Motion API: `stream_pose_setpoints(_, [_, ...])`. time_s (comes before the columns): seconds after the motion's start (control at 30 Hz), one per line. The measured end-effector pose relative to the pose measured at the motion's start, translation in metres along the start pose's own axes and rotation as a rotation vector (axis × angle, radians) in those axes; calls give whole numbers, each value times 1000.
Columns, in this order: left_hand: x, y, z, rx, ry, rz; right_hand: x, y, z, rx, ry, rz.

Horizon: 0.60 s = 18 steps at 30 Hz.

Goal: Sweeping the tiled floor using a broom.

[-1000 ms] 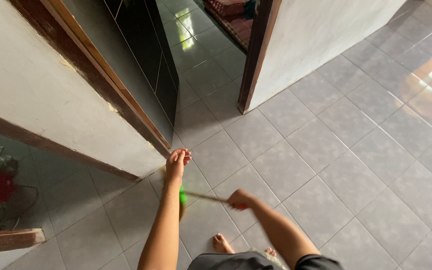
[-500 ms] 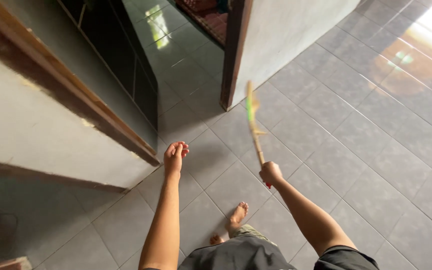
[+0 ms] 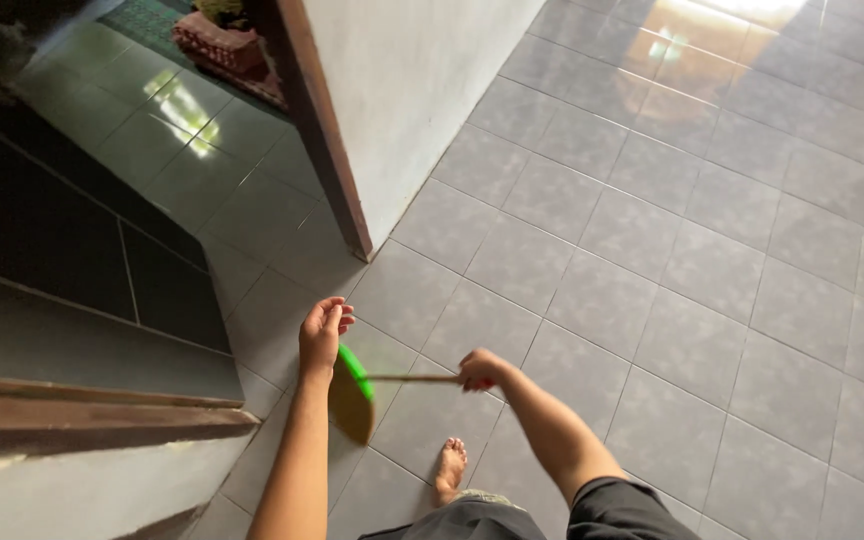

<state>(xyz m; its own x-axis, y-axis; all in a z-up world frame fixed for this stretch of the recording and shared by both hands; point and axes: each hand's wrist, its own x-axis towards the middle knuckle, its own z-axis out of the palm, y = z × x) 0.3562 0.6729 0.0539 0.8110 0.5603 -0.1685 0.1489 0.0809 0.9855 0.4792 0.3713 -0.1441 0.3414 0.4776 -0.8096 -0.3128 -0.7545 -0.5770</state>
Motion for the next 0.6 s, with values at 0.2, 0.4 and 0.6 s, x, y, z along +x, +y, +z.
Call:
stream_pose_setpoints(0.2, [19,15,35,113,-26,-54,52,-15,-127,-300,384,127])
stream_pose_setpoints(0.4, [45,1,50,37,-34,-81,-42,-70,-75,-195,745,107])
stream_pose_setpoints(0.6, [77,6,80,66,-97,-96,-65,-26,-46,-32,496,-168])
